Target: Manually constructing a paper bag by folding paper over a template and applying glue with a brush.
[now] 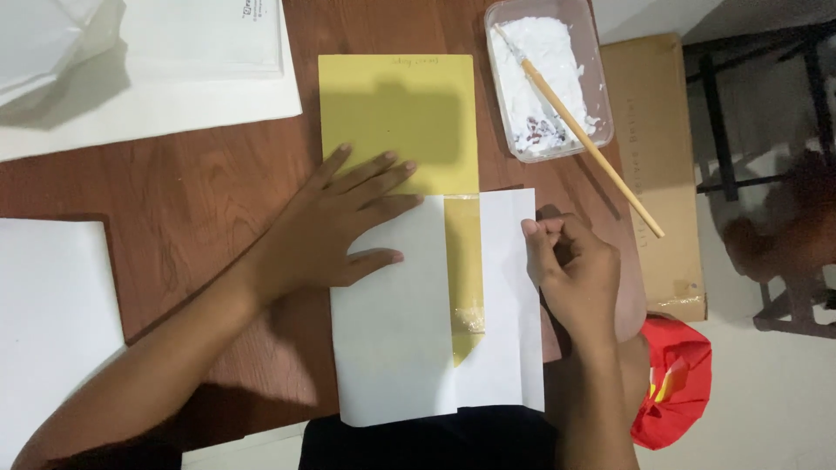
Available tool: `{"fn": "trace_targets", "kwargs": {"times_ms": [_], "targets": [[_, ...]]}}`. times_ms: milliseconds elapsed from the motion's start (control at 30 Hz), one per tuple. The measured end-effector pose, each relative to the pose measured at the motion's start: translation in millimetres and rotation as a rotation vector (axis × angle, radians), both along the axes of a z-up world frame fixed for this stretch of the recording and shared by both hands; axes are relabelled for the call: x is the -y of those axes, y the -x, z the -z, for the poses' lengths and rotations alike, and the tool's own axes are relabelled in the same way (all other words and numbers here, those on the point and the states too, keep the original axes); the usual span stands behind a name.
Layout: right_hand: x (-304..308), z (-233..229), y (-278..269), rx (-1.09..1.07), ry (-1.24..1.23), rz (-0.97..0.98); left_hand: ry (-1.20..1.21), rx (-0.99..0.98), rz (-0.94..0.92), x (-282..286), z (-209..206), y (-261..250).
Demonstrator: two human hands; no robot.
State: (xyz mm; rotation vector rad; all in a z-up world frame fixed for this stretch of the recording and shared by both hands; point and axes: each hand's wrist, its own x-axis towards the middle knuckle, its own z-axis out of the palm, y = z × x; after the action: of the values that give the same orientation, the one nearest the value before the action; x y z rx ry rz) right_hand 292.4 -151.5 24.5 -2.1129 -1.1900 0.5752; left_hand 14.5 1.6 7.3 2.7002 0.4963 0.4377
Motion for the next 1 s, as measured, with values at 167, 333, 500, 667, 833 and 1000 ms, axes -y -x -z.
{"fn": "trace_targets", "kwargs": {"times_ms": [167, 333, 500, 667, 833, 1000], "targets": [[3.5, 7.4, -6.9, -0.060, -0.018, -0.011, -0.033, 0.018, 0.018, -2.4, 1.1, -1.3], [12.1, -4.7, 1.7, -0.010, -0.018, -0.036, 0.004, -0.026, 0.009, -0.6, -2.7, -2.0], [24.3, -3.9, 12.1, 0.224, -0.118, -0.140, -0.002, -0.082, 0.001, -1.7, -1.8, -2.1], [30.9, 6.9, 7.5, 0.245, -0.094, -0.123, -0.031, -0.051, -0.024, -1.5, 1.3, -1.8], [31.8, 6.6, 5.5, 0.207, -0.094, -0.143, -0.025, -0.031, -0.023, -0.7, 1.3, -1.6], [31.8, 5.2, 4.8, 0.178, -0.083, -0.149, -0.061, -0.036, -0.023, -2.3, 4.3, -1.9]]}}
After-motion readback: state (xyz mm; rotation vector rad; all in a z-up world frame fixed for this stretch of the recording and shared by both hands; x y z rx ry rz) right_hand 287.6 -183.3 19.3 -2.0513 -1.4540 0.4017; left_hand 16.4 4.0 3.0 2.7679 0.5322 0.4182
